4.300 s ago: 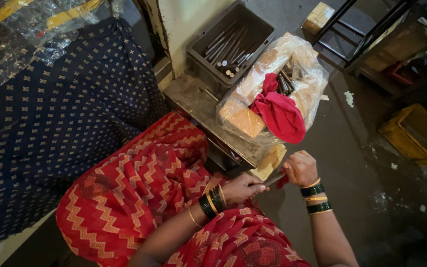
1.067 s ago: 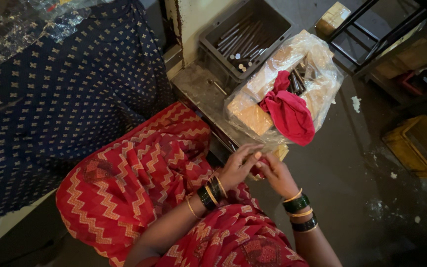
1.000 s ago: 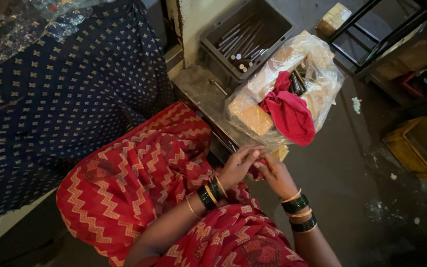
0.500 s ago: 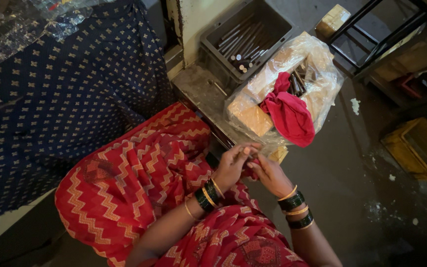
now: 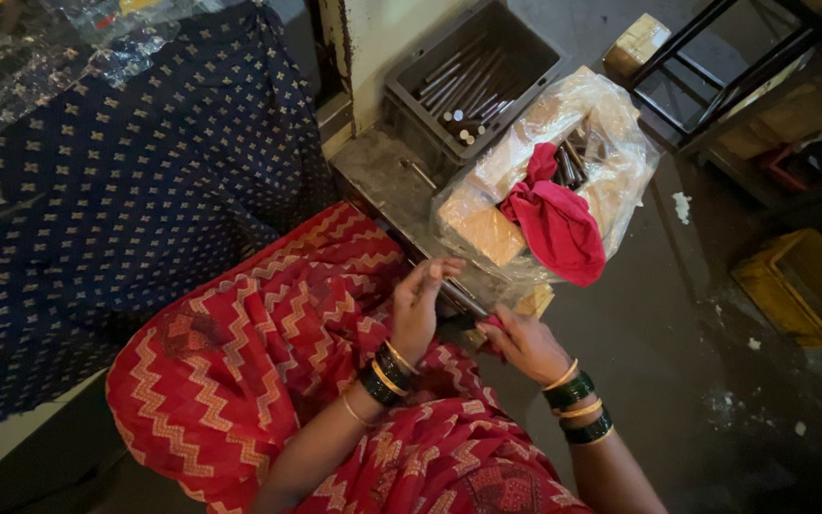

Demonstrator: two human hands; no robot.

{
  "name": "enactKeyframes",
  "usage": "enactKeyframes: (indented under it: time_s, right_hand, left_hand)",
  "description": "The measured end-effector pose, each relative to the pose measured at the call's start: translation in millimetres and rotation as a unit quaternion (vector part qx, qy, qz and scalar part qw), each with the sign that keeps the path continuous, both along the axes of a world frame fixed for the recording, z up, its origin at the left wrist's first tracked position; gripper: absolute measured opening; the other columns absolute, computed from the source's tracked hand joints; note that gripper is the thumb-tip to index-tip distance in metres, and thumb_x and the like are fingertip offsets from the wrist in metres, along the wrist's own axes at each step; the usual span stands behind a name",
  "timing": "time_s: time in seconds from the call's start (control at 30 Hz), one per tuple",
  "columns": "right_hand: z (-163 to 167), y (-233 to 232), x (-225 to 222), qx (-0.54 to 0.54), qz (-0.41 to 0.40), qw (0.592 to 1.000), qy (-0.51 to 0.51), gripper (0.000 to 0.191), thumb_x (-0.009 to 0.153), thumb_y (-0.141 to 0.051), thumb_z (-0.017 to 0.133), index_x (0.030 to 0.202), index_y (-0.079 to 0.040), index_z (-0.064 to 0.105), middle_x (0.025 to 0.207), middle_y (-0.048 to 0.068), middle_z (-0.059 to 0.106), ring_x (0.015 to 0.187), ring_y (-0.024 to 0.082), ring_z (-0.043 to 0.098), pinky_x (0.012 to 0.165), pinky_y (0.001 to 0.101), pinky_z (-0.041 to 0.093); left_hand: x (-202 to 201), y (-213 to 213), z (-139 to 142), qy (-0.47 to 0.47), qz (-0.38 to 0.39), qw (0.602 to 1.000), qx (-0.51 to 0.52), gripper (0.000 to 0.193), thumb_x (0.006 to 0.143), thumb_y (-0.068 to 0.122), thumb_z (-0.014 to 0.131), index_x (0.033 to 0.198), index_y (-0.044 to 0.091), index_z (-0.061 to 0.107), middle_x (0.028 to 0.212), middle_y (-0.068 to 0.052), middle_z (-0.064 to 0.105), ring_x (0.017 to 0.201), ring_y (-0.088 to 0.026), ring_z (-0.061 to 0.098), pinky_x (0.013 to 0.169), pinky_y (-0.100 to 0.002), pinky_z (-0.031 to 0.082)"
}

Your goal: The person sits on the floor and wipes several metal rods with a red cloth. They pick up each rod, wipe it, and place it into a tray. The person also briefly operates a machine lever.

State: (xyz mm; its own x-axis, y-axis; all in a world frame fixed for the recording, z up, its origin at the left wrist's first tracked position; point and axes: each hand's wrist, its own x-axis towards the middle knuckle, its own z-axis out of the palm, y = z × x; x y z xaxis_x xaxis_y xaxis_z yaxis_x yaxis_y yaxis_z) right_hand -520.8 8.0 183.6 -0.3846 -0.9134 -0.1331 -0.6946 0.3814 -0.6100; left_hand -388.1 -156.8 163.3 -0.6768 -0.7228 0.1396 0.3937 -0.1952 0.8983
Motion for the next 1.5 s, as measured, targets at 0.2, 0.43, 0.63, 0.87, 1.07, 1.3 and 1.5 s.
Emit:
enactKeyframes:
  time_s: [0.2, 0.43, 0.63, 0.87, 1.07, 1.3, 1.5]
  right_hand:
    - [-6.8, 6.2, -4.5, -0.048, 0.036, 0.997, 0.052, 0.025, 0.096, -0.032, 0.064, 0.093, -0.008, 0.056, 0.076, 0.018, 0.064, 0.075, 0.042, 0.065, 0.062, 0.0486, 0.050]
    - [-16.3, 21.3, -22.8, -0.058, -0.037, 0.995, -0.075, 0.024, 0.095, -0.030, 0.067, 0.091, -0.007, 0.062, 0.061, 0.012, 0.064, 0.053, 0.025, 0.067, 0.054, 0.0376, 0.051]
    - [-31.0, 39.0, -46.9, -0.068, -0.093, 0.970, -0.214, 0.027, 0.102, -0.034, 0.058, 0.102, -0.008, 0.068, 0.064, -0.002, 0.055, 0.054, 0.010, 0.051, 0.049, 0.0279, 0.043]
    - [-34.8, 35.0, -51.8, -0.320, -0.262, 0.786, -0.458, 0.036, 0.108, -0.035, 0.055, 0.108, 0.000, 0.064, 0.075, 0.001, 0.054, 0.063, 0.013, 0.050, 0.061, 0.0296, 0.043]
    - [-29.5, 32.4, -47.3, -0.424, -0.183, 0.664, -0.589, 0.037, 0.113, -0.035, 0.049, 0.112, -0.001, 0.064, 0.070, -0.003, 0.044, 0.063, 0.012, 0.042, 0.075, 0.0363, 0.045]
    - [-33.9, 23.9, -41.8, -0.485, -0.162, 0.590, -0.625, 0.028, 0.115, -0.028, 0.049, 0.120, -0.004, 0.063, 0.070, -0.006, 0.037, 0.062, 0.009, 0.036, 0.078, 0.0334, 0.040]
    - [-27.1, 18.5, -45.7, -0.471, -0.237, 0.673, -0.519, 0.024, 0.108, -0.024, 0.056, 0.120, -0.004, 0.063, 0.072, -0.003, 0.042, 0.064, 0.012, 0.042, 0.074, 0.0348, 0.046]
  left_hand:
    - [4.0, -7.5, 5.3, 0.011, 0.029, 0.999, 0.024, 0.044, 0.110, 0.038, 0.050, 0.100, -0.001, 0.070, 0.116, -0.012, 0.074, 0.110, -0.017, 0.067, 0.099, -0.031, 0.051]
    - [-0.1, -3.9, -2.7, 0.029, 0.010, 0.993, 0.116, 0.044, 0.106, 0.038, 0.055, 0.096, -0.001, 0.071, 0.113, -0.013, 0.074, 0.096, -0.018, 0.068, 0.086, -0.035, 0.057]
    - [-2.0, -4.0, -9.5, -0.017, 0.001, 0.998, 0.067, 0.043, 0.106, 0.040, 0.058, 0.101, 0.001, 0.075, 0.109, -0.007, 0.077, 0.082, -0.007, 0.060, 0.071, -0.024, 0.047]
    - [-9.6, 13.9, -28.7, -0.079, -0.069, 0.993, 0.063, 0.041, 0.099, 0.045, 0.062, 0.103, 0.006, 0.076, 0.079, 0.003, 0.069, 0.067, -0.003, 0.053, 0.060, -0.020, 0.042]
    - [-12.9, 12.6, -44.0, -0.145, -0.102, 0.984, 0.028, 0.046, 0.101, 0.047, 0.059, 0.083, 0.006, 0.070, 0.066, 0.005, 0.058, 0.059, -0.003, 0.050, 0.054, -0.021, 0.040]
    - [-11.1, 13.5, -43.7, -0.137, -0.164, 0.972, 0.099, 0.043, 0.103, 0.046, 0.058, 0.086, 0.007, 0.067, 0.072, 0.005, 0.063, 0.059, -0.003, 0.048, 0.054, -0.021, 0.040]
    - [-7.6, -9.4, -26.1, -0.113, -0.010, 0.984, 0.134, 0.037, 0.102, 0.043, 0.058, 0.085, 0.010, 0.064, 0.069, 0.004, 0.061, 0.054, -0.003, 0.045, 0.047, -0.020, 0.036]
